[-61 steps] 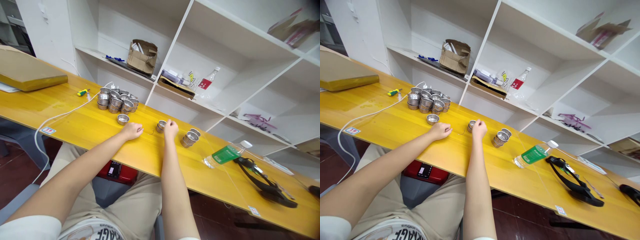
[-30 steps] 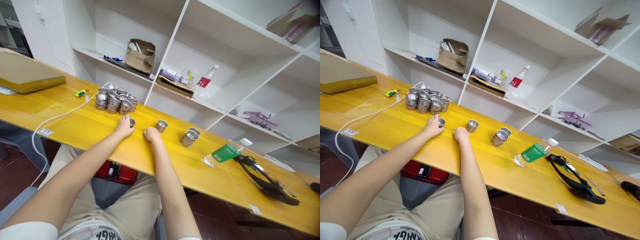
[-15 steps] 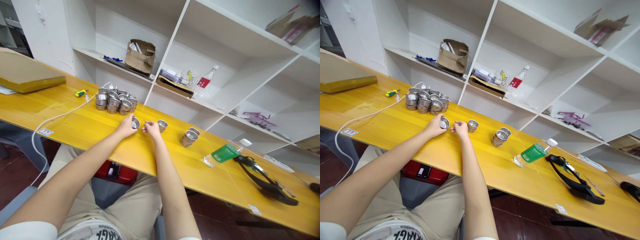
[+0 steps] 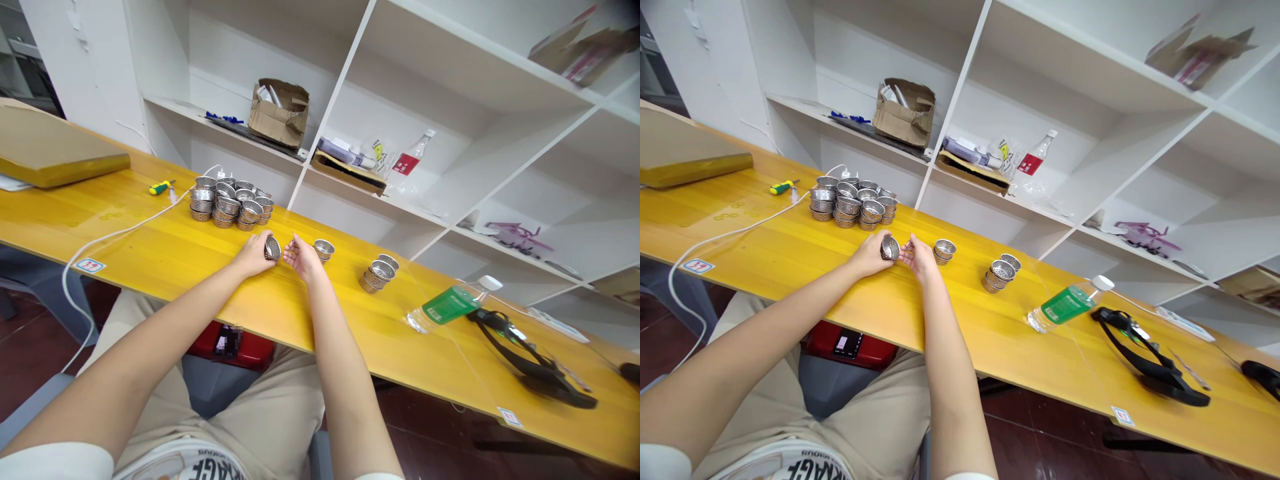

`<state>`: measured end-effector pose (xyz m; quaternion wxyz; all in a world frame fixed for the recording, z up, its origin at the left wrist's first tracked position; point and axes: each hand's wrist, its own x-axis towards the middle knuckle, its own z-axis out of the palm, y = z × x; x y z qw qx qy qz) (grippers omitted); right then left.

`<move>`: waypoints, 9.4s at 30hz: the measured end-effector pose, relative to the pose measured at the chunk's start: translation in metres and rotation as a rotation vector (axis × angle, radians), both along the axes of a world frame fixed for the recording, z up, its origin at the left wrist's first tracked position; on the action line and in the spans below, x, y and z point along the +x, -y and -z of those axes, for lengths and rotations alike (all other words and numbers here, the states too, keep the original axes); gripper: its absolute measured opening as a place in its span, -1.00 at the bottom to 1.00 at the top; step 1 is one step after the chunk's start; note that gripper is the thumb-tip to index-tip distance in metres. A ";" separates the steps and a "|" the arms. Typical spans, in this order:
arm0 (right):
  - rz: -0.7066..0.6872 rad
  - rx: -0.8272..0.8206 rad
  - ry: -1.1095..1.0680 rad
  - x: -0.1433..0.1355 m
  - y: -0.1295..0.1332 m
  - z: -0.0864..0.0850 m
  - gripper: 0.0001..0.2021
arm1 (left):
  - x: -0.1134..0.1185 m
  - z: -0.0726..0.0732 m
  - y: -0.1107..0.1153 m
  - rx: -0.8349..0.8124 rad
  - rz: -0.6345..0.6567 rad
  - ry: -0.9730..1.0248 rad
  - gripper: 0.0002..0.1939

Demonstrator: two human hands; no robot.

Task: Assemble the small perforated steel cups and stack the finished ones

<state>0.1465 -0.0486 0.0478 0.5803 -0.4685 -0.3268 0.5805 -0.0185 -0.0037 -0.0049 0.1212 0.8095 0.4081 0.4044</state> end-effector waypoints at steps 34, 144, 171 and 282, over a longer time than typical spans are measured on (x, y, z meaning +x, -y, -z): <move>-0.107 -0.118 0.017 -0.014 0.000 0.008 -0.68 | 0.004 0.004 -0.001 0.110 0.149 0.129 -0.32; 0.124 0.673 0.524 -0.020 -0.009 0.029 -0.77 | 0.001 -0.014 0.018 0.214 0.105 -0.005 -0.94; 0.080 0.900 0.877 -0.039 0.011 0.026 -0.51 | 0.002 -0.004 0.005 0.157 0.146 0.188 -0.82; 0.346 0.377 1.221 0.035 -0.023 0.045 -0.54 | -0.005 0.007 -0.003 0.042 0.001 -0.196 -0.58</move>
